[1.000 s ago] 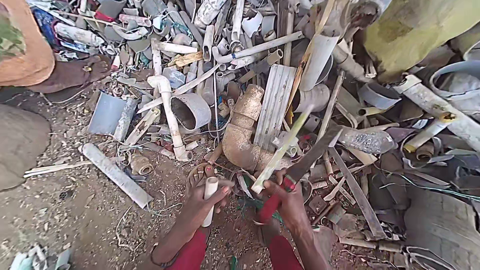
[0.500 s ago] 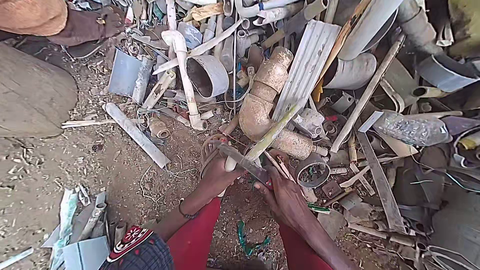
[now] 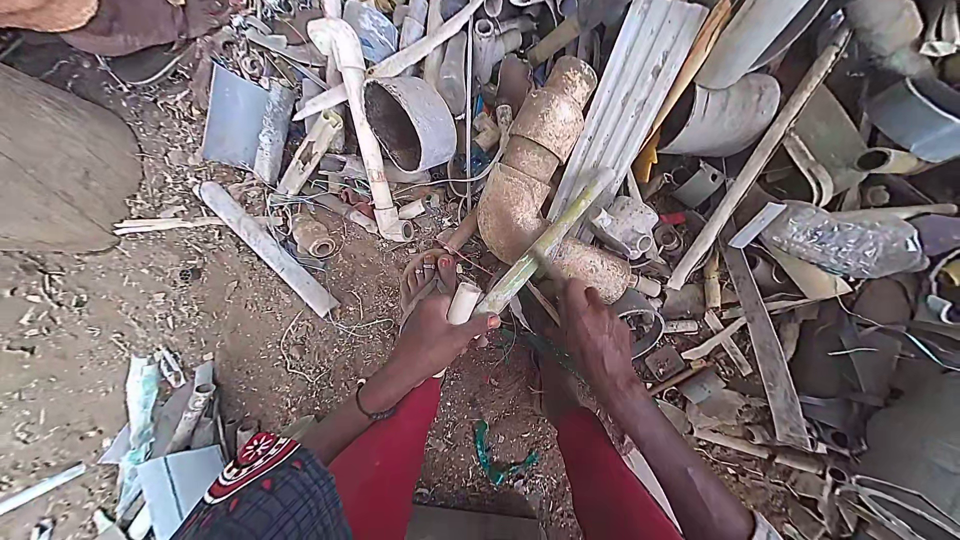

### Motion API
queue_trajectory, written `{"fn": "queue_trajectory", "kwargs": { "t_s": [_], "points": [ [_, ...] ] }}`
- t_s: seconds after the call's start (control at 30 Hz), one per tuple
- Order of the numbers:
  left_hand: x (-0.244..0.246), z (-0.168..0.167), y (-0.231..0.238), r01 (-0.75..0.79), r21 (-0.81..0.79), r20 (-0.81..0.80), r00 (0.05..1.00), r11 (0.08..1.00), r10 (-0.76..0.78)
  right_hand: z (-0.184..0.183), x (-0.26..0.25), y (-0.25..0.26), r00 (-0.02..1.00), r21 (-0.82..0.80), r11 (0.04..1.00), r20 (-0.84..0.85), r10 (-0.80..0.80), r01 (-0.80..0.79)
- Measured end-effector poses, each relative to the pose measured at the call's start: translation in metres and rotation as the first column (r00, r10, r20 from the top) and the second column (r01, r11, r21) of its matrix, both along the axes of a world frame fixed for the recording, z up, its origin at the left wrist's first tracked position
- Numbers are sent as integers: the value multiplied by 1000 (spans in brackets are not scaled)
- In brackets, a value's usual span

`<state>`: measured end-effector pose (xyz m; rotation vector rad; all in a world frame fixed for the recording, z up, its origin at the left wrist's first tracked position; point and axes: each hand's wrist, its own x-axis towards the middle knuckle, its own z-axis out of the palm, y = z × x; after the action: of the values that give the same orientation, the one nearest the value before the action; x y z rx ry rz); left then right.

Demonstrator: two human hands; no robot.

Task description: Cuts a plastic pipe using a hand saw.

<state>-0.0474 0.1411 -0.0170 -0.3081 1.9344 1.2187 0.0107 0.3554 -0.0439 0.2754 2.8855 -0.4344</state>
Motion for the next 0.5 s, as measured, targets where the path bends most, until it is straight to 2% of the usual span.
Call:
{"fn": "queue_trajectory", "kwargs": {
  "t_s": [0.07,0.1,0.17,0.23,0.37,0.4,0.5],
  "points": [
    [1,1,1,-9,17,0,1000,1000,9,6,-9,2,996,-20,998,66,-64,66],
    [2,1,1,-23,31,5,1000,999,23,10,-6,-3,998,-51,998,52,-45,48],
    [4,0,0,-68,55,28,997,996,67,6,16,-21,994,-90,991,-52,98,-102],
    [5,-1,0,-79,57,35,996,995,77,2,29,-29,981,-105,975,-49,190,-194],
    [4,7,1,-145,138,95,987,980,133,1,-5,7,996,-112,993,89,-29,39],
    [5,9,1,-168,158,111,982,973,152,6,-7,9,994,-120,992,105,-34,47],
    [6,6,1,-202,181,113,976,962,184,13,22,-17,990,-134,981,2,144,-142]
  ]
}}
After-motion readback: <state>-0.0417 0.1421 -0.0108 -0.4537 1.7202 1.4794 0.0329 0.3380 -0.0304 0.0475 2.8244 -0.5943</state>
